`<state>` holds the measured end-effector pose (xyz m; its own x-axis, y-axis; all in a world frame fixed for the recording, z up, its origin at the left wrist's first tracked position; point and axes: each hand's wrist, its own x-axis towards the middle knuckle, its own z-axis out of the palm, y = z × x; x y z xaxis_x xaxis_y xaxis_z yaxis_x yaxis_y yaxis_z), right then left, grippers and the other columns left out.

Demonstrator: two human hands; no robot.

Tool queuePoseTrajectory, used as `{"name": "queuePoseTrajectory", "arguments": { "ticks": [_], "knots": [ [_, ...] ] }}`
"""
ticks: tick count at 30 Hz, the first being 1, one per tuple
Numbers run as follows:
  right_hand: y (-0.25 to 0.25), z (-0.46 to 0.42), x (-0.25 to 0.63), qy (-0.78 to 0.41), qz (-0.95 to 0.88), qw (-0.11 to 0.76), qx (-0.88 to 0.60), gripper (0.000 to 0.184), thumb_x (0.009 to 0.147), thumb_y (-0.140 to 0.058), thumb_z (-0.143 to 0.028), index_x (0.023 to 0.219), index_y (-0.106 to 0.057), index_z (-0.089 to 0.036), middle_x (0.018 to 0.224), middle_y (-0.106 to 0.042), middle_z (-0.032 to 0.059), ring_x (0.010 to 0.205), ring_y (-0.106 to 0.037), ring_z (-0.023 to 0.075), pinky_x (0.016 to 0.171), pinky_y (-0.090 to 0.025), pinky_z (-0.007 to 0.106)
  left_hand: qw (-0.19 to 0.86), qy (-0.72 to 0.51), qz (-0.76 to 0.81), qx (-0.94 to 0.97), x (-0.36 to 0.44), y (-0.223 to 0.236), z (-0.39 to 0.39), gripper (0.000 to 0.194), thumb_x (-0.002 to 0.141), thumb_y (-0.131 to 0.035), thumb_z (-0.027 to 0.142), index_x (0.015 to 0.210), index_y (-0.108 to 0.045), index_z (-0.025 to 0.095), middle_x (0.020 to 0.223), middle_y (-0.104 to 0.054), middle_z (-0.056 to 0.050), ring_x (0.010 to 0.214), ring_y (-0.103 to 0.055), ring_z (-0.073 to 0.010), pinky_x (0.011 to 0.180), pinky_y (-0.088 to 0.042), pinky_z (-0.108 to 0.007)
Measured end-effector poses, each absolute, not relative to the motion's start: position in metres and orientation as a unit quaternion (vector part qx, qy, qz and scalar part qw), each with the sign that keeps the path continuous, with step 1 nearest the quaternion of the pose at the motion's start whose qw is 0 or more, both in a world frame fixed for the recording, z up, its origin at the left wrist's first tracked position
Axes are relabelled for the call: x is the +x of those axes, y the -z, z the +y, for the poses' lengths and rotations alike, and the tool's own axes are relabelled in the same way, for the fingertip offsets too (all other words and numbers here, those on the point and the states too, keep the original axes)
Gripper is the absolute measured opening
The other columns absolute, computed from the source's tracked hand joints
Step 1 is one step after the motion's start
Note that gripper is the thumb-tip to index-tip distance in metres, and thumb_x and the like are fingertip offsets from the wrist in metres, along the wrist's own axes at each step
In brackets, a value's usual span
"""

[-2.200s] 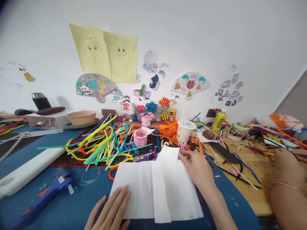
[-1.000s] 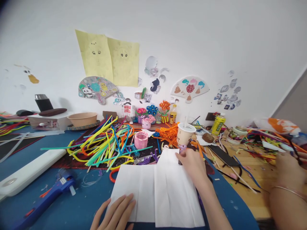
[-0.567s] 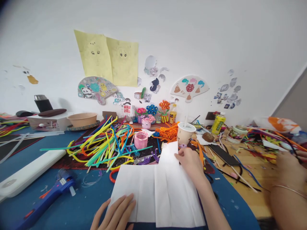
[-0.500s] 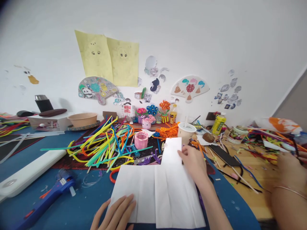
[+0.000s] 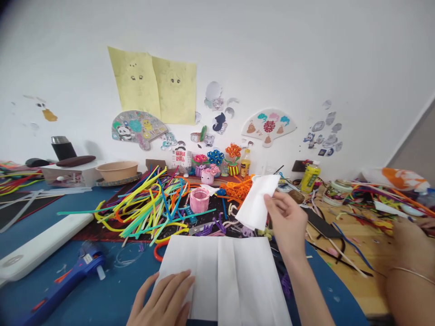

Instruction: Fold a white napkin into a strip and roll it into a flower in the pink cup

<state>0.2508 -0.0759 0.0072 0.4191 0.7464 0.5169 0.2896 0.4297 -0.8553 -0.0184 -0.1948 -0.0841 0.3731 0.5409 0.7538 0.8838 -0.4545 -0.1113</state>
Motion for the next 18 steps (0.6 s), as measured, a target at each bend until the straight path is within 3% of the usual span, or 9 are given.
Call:
{"name": "queuePoseTrajectory", "arguments": {
  "ticks": [4, 7, 9, 11, 13, 16, 18],
  "knots": [
    [-0.012, -0.097, 0.213, -0.010, -0.651, 0.593, -0.475, 0.022, 0.087, -0.065, -0.042, 0.081, -0.065, -0.021, 0.072, -0.068, 0.0003, 0.060, -0.062, 0.0136, 0.057, -0.048, 0.024, 0.161, 0.384, -0.468, -0.780, 0.006, 0.051, -0.178, 0.037, 0.094, -0.050, 0.022, 0.130, -0.055, 0.024, 0.123, -0.069, 0.001, 0.105, -0.066, -0.0149, 0.095, -0.041, -0.031],
    [-0.009, -0.111, 0.188, 0.129, -0.727, 0.540, -0.405, 0.012, 0.093, -0.060, -0.025, 0.081, -0.063, -0.021, 0.073, -0.067, -0.0004, 0.064, -0.060, 0.0119, 0.062, -0.045, 0.024, -0.033, 0.489, -0.518, -0.702, 0.033, 0.026, -0.160, 0.044, 0.096, -0.046, 0.030, 0.139, -0.047, 0.019, 0.136, -0.060, -0.010, 0.122, -0.058, -0.0214, 0.096, -0.046, -0.035],
    [-0.005, -0.116, 0.176, 0.160, -0.758, 0.522, -0.357, 0.009, 0.093, -0.058, -0.017, 0.086, -0.061, -0.021, 0.081, -0.068, 0.0017, 0.075, -0.062, 0.0139, 0.071, -0.047, 0.026, -0.199, 0.551, -0.509, -0.631, 0.046, 0.012, -0.148, 0.047, 0.095, -0.048, 0.038, 0.137, -0.049, 0.016, 0.131, -0.063, -0.013, 0.117, -0.061, -0.0240, 0.093, -0.050, -0.037],
    [-0.002, -0.117, 0.168, 0.153, -0.780, 0.508, -0.332, 0.007, 0.093, -0.056, -0.016, 0.092, -0.061, -0.021, 0.091, -0.069, 0.0039, 0.085, -0.063, 0.0162, 0.079, -0.049, 0.029, -0.338, 0.595, -0.456, -0.569, 0.051, 0.003, -0.139, 0.044, 0.092, -0.050, 0.041, 0.128, -0.057, 0.016, 0.120, -0.069, -0.013, 0.106, -0.066, -0.0241, 0.089, -0.052, -0.035],
    [0.001, -0.115, 0.164, 0.116, -0.794, 0.497, -0.330, 0.008, 0.094, -0.055, -0.019, 0.098, -0.062, -0.022, 0.100, -0.068, 0.0052, 0.093, -0.062, 0.0179, 0.085, -0.049, 0.032, -0.413, 0.626, -0.418, -0.513, 0.049, -0.001, -0.133, 0.038, 0.089, -0.055, 0.042, 0.115, -0.065, 0.016, 0.106, -0.072, -0.010, 0.096, -0.068, -0.0236, 0.084, -0.053, -0.033],
    [0.004, -0.111, 0.158, 0.040, -0.787, 0.498, -0.362, 0.017, 0.093, -0.058, -0.030, 0.108, -0.062, -0.024, 0.114, -0.064, 0.0062, 0.105, -0.061, 0.0205, 0.092, -0.049, 0.036, -0.421, 0.652, -0.439, -0.452, 0.039, 0.000, -0.129, 0.035, 0.084, -0.061, 0.047, 0.096, -0.069, 0.015, 0.087, -0.072, -0.007, 0.082, -0.066, -0.0221, 0.072, -0.052, -0.030],
    [0.004, -0.110, 0.155, -0.010, -0.774, 0.506, -0.380, 0.024, 0.092, -0.060, -0.036, 0.113, -0.062, -0.026, 0.120, -0.062, 0.0061, 0.112, -0.059, 0.0214, 0.094, -0.049, 0.037, -0.423, 0.656, -0.445, -0.439, 0.032, 0.002, -0.127, 0.036, 0.084, -0.061, 0.049, 0.092, -0.070, 0.015, 0.086, -0.071, -0.006, 0.080, -0.064, -0.0207, 0.070, -0.051, -0.029]
  ]
}}
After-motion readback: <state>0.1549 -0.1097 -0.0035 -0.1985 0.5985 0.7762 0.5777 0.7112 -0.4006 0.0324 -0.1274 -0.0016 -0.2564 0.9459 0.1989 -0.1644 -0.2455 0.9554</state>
